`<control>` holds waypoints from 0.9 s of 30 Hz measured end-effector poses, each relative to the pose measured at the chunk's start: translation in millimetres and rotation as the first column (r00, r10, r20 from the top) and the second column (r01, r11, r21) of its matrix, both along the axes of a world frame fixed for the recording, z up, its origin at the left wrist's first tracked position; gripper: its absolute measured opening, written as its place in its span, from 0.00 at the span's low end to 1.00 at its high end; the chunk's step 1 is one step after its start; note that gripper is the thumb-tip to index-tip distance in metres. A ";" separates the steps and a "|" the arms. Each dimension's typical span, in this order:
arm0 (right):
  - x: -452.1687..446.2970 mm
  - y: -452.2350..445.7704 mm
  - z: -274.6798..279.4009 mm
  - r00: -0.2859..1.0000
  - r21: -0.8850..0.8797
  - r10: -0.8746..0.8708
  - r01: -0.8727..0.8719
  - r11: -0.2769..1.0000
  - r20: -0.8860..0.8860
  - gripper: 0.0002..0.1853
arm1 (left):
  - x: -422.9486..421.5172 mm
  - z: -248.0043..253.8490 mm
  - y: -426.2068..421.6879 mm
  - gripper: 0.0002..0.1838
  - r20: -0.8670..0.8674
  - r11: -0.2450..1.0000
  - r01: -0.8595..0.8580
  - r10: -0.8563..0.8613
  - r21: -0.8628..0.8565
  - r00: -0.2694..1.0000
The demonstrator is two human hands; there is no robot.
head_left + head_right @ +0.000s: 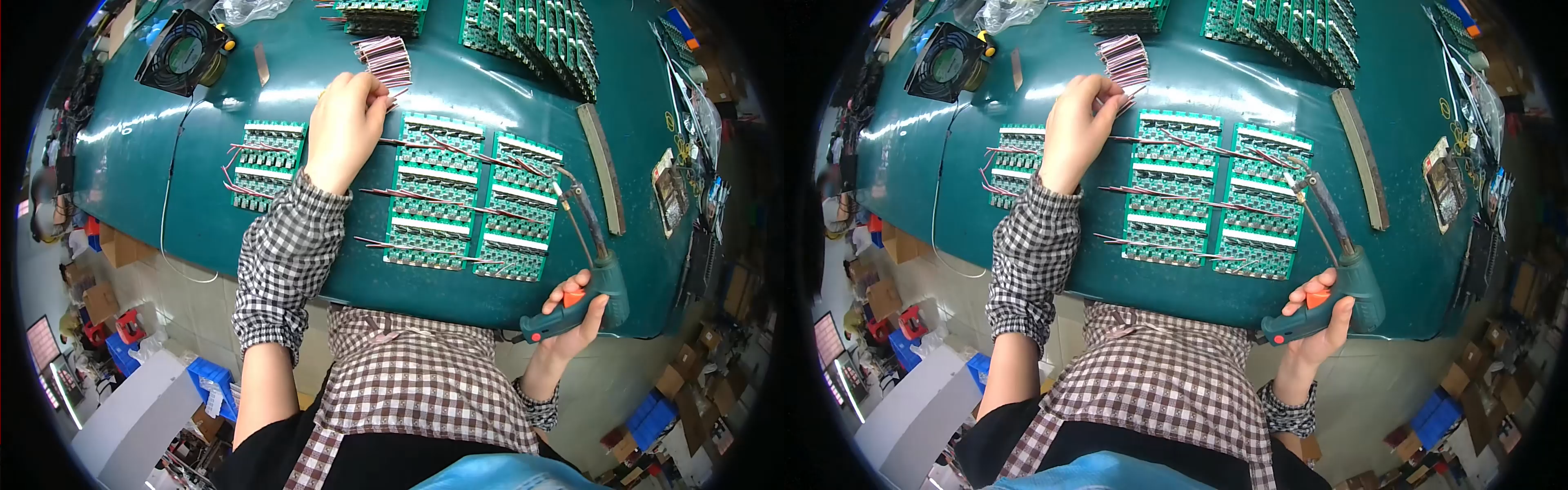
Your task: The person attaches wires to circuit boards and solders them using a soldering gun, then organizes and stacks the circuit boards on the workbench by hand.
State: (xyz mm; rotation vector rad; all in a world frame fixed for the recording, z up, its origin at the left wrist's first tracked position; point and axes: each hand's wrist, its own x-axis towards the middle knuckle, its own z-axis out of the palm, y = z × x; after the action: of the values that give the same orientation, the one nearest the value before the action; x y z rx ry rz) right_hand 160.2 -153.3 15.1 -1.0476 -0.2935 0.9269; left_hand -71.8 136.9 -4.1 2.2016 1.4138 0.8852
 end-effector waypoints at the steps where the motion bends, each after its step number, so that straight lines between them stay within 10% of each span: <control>1: 0.7 1.5 0.1 1.000 0.003 0.003 -0.003 1.000 -0.011 0.26 | 3.2 -3.1 4.5 0.04 -0.031 1.000 0.000 0.001 0.013 1.000; 13: 3.7 -9.7 -6.4 1.000 0.012 -0.016 0.016 1.000 -0.010 0.26 | 18.8 2.0 23.7 0.07 -0.180 0.976 -0.036 -0.003 -0.216 0.984; 27: 11.4 -30.4 -13.6 0.995 -0.013 -0.095 0.095 0.995 0.007 0.25 | 7.3 -13.2 29.4 0.08 0.056 0.998 0.057 -0.058 0.017 0.997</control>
State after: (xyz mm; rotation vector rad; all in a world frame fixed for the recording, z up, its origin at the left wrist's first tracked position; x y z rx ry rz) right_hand 171.5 -183.7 1.5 -1.0681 -0.2413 0.8413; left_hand -64.5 166.3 -17.3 2.1998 1.3153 0.9334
